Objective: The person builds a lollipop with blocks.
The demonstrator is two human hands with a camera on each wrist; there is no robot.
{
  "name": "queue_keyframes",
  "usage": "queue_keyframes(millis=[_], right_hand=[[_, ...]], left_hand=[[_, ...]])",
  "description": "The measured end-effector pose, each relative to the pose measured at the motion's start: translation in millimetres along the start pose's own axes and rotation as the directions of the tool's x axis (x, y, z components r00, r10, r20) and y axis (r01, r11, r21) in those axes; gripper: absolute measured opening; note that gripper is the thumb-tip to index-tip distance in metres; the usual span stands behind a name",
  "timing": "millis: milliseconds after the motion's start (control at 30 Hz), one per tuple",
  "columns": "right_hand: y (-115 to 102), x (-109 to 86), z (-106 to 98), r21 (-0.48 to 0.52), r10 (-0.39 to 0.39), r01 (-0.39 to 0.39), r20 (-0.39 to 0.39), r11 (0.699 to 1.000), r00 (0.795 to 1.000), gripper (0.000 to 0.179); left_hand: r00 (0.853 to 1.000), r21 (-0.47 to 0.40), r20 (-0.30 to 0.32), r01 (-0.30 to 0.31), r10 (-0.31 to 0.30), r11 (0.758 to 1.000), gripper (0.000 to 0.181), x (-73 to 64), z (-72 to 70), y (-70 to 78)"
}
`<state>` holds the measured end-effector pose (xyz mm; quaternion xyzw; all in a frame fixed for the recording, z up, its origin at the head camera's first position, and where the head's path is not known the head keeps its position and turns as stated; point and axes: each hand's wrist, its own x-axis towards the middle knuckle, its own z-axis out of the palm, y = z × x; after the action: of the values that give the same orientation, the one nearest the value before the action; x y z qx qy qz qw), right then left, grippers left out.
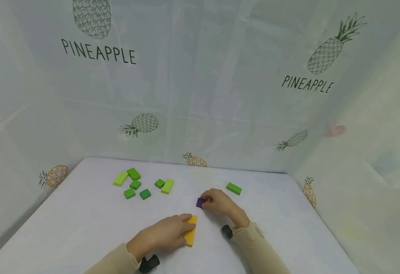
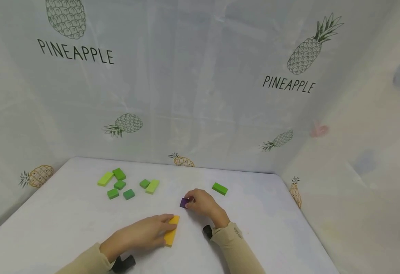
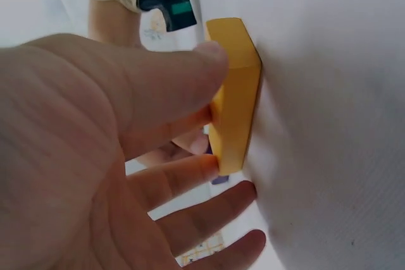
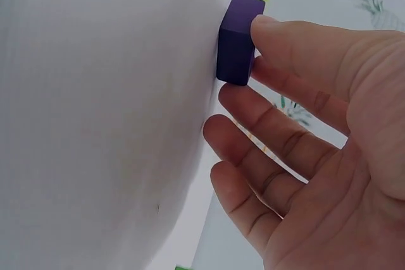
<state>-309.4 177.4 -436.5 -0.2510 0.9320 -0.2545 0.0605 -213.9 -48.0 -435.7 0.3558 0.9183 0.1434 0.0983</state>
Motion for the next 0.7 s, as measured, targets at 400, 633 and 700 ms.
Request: queue_keyframes(millis=[400,633,700], right_hand=[[-18,-1.0,10,0.003,-0.080,0.080,0.035,0.997,0.996,0.026],[-25,-0.8,16,0.016,-0.117,0.116,0.057,0.993,0.991,0.025],[-26,-0.7,18,0.019,-0.131,0.130,0.063,0.991,0.989,0.025]], left_hand=[[0.999,0.051,-0.035,0.015,-0.014,0.999,0.046,-10.0,3.2,9.5],[0.998,0.074,-0.065,0.021,-0.016,0.997,0.049,-15.2,6.1,10.0],[0.997,0.075,-0.068,0.024,-0.019,0.997,0.049,-17.0,7.1,9.5]])
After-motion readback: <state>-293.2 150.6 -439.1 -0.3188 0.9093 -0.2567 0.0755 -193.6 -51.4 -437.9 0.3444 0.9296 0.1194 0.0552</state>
